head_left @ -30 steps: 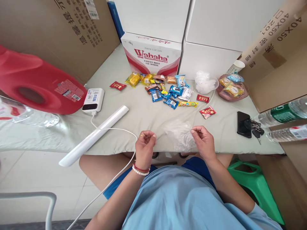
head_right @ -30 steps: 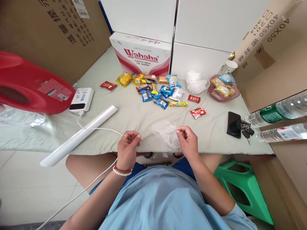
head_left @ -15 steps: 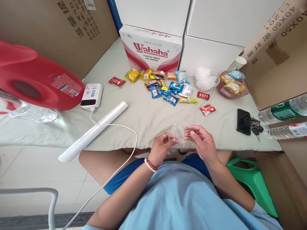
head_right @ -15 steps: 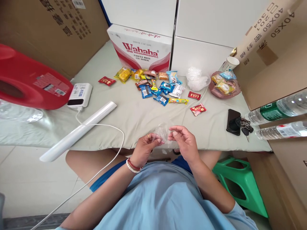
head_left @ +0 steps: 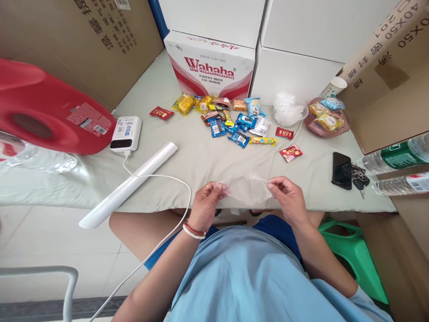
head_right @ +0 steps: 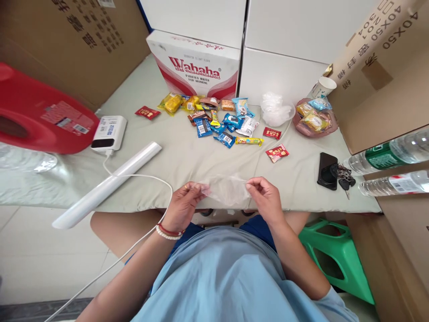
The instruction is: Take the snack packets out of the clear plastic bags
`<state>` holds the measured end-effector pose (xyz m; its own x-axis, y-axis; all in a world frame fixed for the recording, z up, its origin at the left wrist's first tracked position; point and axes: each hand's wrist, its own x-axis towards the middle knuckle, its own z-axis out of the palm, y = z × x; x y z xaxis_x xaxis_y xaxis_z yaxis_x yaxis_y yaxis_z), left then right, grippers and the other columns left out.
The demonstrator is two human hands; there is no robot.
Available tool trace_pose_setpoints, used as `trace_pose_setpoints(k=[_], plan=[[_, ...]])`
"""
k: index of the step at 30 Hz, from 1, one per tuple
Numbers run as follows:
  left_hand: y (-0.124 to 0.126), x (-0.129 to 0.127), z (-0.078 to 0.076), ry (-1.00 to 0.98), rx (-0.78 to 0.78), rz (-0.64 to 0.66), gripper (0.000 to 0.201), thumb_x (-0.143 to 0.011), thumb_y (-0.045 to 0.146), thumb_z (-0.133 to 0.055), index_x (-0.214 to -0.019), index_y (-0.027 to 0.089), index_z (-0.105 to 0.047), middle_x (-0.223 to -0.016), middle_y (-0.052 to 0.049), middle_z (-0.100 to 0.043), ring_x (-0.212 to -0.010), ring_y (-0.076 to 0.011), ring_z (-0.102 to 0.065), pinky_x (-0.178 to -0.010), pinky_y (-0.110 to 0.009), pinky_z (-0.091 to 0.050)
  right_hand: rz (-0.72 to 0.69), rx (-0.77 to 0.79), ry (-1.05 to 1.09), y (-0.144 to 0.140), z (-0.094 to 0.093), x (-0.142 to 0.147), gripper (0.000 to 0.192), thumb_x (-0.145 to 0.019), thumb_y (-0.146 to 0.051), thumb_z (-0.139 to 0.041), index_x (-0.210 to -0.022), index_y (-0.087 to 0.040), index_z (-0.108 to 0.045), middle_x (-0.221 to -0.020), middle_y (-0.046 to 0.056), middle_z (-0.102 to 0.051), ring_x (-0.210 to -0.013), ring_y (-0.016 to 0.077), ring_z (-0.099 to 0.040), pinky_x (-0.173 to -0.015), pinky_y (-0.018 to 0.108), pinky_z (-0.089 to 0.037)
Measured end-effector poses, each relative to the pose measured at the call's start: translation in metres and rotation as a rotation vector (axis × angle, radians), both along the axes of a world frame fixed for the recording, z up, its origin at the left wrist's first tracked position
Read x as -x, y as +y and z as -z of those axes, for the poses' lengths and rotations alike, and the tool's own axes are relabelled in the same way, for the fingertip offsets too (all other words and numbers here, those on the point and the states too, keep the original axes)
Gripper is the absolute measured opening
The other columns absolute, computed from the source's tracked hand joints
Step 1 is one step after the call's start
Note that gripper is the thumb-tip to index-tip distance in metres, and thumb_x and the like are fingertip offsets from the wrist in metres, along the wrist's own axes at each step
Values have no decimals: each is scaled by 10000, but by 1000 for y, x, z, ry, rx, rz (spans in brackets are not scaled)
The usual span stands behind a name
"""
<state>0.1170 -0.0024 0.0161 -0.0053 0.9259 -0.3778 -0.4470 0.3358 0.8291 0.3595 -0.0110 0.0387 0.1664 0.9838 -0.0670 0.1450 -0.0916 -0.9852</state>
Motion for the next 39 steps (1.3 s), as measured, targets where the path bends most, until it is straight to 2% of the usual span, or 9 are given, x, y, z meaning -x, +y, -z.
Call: trace_pose_setpoints(k=[6, 13, 18, 22, 25, 30, 32, 34, 39], plan=[[5, 37, 2, 61, 75, -142, 442, -634, 488, -922, -799, 179, -652, -873, -30, -745, -846, -159, -711, -850, -318, -570, 121, 77, 86, 4, 11, -30, 332, -754, -480, -832, -873, -212, -675, -710, -31, -575, -583, 108, -439, -538, 247, -374], [7, 36, 8, 263, 95, -98, 446, -656, 524, -882, -797, 174, -644, -837, -40, -734, -782, -160, -693, -752, -297, -564, -51, 223, -73, 3, 21, -28, 487, -822, -649, -717, -1013, -201, -717, -788, 21, -683, -598, 129, -486, -512, 246, -372], [9, 40, 11, 378, 81, -22, 413, -655, 518, -868, -792, 178, -680, -782, -33, -724, -761, -164, -674, -728, -285, -543, 156, 255, 59, 36, 25, -32, 640, -780, -796, -650, -927, -177, -714, -896, 93, -737, -516, 100, -411, -420, 239, -262], [12, 46, 14, 452, 61, 63, 407, -653, 533, -864, -790, 187, -699, -748, -29, -719, -755, -179, -663, -731, -298, -533, 115, 317, 154, 68, 26, -34, 642, -697, -790, -725, -860, -169, -722, -786, 59, -690, -487, 75, -346, -412, 226, -203], [19, 52, 15, 481, 58, 43, 399, -667, 526, -846, -811, 187, -692, -751, -21, -704, -709, -165, -629, -708, -295, -515, 59, 147, 71, 75, 21, -27, 517, -635, -666, -841, -796, -192, -711, -727, 5, -637, -577, 101, -437, -500, 228, -344], [19, 54, 0, 675, -68, -308, 375, -706, 425, -837, -962, 219, -657, -903, -10, -685, -753, -153, -600, -689, -271, -496, 61, -255, -250, 38, -2, -5, 254, -914, -469, -682, -1015, -262, -789, -824, 21, -632, -714, 164, -542, -688, 310, -472], [11, 44, -11, 651, -128, -219, 311, -776, 456, -794, -927, 222, -656, -851, -7, -664, -725, -150, -583, -672, -269, -486, -86, -362, -406, 17, -7, 7, 219, -973, -371, -618, -1074, -310, -802, -819, 32, -604, -730, 181, -555, -697, 329, -475], [2, 26, -22, 512, -130, 14, 324, -835, 528, -735, -902, 219, -665, -800, -15, -656, -704, -160, -590, -660, -284, -495, -243, -445, -535, 1, -6, 19, 267, -997, -289, -567, -1122, -339, -798, -799, 40, -586, -745, 194, -551, -690, 337, -465], [-2, -21, -23, 416, -105, 184, 450, -759, 487, -819, -1101, 231, -679, -1168, -87, -695, -1025, -237, -666, -815, -337, -533, -381, -510, -779, -15, 10, 42, 379, -1013, -163, -466, -1152, -314, -784, -767, 48, -557, -733, 195, -482, -647, 315, -429]])
